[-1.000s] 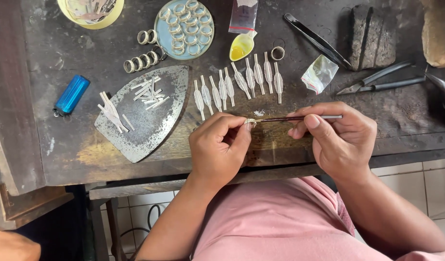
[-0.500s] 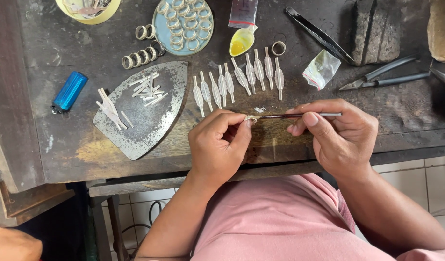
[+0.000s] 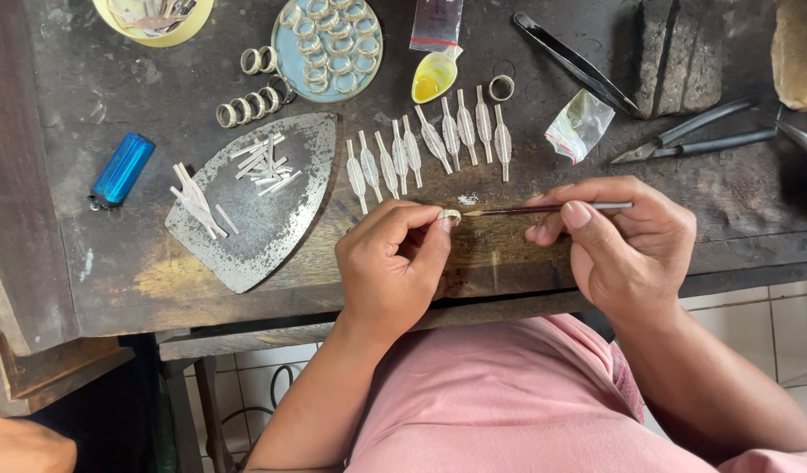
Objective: Applying material to small jewelry components using a precision tool and tweezers as part of a ring design process.
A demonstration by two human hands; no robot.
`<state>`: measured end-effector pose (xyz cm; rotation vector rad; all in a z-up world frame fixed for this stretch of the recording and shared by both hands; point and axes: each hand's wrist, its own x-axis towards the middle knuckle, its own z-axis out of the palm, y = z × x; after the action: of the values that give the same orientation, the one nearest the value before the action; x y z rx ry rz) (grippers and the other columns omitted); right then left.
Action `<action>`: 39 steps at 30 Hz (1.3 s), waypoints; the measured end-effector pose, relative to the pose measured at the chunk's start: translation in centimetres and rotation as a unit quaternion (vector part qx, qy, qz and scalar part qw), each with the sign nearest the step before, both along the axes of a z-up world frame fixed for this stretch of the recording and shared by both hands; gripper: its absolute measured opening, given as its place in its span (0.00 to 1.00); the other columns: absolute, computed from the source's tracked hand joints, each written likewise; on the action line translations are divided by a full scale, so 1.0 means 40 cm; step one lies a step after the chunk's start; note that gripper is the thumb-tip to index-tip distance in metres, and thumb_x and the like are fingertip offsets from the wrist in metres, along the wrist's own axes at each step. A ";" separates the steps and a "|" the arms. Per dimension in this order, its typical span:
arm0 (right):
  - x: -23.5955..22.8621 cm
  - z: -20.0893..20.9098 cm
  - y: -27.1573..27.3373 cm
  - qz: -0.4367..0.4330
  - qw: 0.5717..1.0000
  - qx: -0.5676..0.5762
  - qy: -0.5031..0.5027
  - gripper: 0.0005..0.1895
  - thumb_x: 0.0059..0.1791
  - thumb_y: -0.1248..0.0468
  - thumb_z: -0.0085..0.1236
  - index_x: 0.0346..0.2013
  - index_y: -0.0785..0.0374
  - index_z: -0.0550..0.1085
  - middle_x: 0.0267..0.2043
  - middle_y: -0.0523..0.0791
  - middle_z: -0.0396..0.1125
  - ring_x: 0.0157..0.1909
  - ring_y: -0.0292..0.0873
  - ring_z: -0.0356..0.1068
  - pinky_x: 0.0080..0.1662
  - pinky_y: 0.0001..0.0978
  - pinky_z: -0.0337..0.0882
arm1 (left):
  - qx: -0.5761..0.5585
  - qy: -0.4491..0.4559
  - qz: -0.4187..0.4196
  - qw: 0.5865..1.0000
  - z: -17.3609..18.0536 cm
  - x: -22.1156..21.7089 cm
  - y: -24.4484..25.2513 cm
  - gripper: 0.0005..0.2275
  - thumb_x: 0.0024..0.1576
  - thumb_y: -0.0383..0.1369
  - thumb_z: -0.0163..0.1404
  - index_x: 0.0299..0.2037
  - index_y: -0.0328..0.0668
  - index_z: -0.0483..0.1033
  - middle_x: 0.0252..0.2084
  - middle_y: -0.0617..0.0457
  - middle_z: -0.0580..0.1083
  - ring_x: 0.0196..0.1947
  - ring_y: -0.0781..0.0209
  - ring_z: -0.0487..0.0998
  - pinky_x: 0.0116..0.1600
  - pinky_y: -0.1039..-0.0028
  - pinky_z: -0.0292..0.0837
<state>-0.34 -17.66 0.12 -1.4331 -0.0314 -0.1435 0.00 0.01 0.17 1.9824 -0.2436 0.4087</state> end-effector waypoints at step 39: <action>0.045 0.033 -0.004 0.032 0.969 -0.247 0.001 0.04 0.47 0.73 0.46 0.31 0.75 0.67 0.27 0.53 0.66 0.25 0.38 0.67 0.30 0.20 0.67 | -0.032 0.025 -0.059 0.997 -0.007 0.003 0.024 0.06 0.49 0.18 0.48 0.35 0.33 0.73 0.30 0.49 0.72 0.28 0.61 0.73 0.34 0.79 0.70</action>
<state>1.48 -17.81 1.43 -1.9271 -0.1182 -0.0821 0.11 0.95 -0.12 1.9032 -0.3108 0.2884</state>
